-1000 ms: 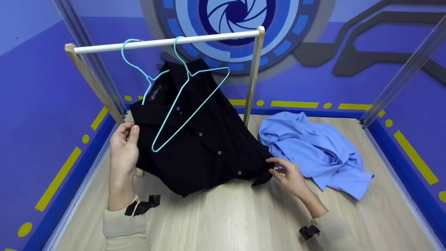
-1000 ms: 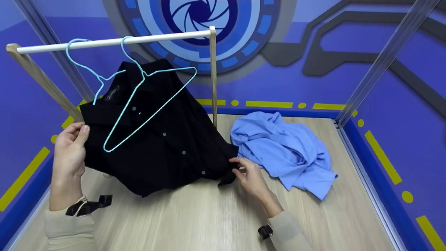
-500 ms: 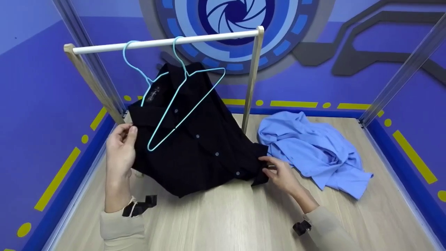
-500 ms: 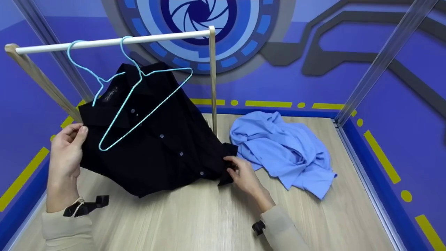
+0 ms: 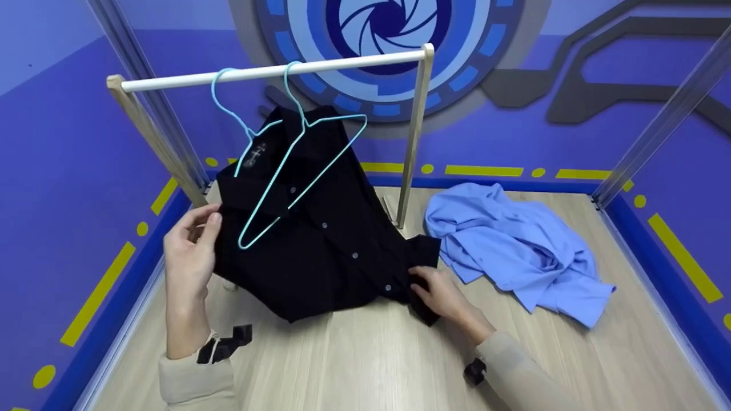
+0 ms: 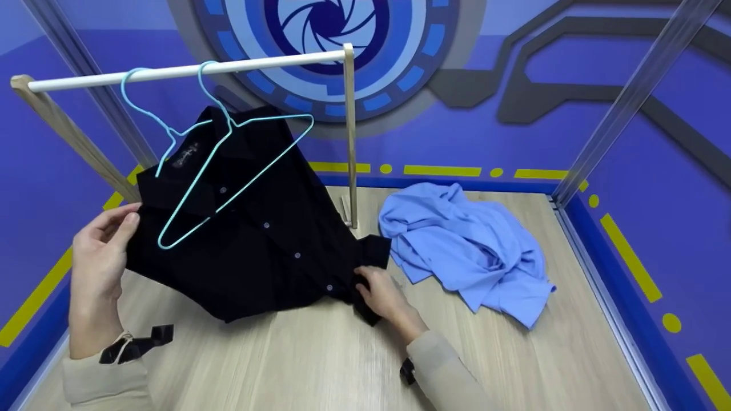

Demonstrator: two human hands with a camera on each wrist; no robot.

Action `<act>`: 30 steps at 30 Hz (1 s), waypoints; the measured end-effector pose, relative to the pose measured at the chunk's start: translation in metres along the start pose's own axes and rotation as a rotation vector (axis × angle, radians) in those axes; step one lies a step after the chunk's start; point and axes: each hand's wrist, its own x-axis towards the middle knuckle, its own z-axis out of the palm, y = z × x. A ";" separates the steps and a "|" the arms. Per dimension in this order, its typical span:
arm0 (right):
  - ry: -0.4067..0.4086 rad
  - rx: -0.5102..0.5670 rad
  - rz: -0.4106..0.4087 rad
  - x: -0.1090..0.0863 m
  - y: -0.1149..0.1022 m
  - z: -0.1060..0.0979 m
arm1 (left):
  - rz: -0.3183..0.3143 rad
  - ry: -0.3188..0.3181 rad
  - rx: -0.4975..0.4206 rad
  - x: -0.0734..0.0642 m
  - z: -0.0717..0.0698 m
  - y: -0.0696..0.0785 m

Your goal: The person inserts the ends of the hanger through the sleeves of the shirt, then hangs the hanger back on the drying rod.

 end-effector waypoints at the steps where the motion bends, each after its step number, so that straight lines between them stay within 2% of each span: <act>1: -0.005 -0.014 0.006 0.000 0.000 0.002 | 0.010 0.000 0.004 -0.001 0.000 -0.001; 6: -0.037 -0.008 0.039 0.004 -0.005 0.006 | 0.049 0.027 0.012 -0.007 -0.003 -0.003; 11: -0.084 -0.039 0.036 0.012 -0.010 0.005 | 0.106 0.070 0.045 -0.013 -0.004 -0.004; 17: -0.113 -0.061 0.004 0.022 -0.011 0.008 | 0.223 0.154 0.055 -0.021 0.000 0.000; 21: -0.102 -0.087 -0.010 0.027 -0.013 0.011 | 0.312 0.183 0.064 -0.027 0.005 0.003; 26: -0.115 -0.102 0.003 0.034 -0.017 0.016 | 0.449 0.158 0.058 -0.040 0.014 0.009; 30: -0.126 -0.102 -0.004 0.040 -0.020 0.019 | 0.562 0.069 0.064 -0.053 0.024 0.016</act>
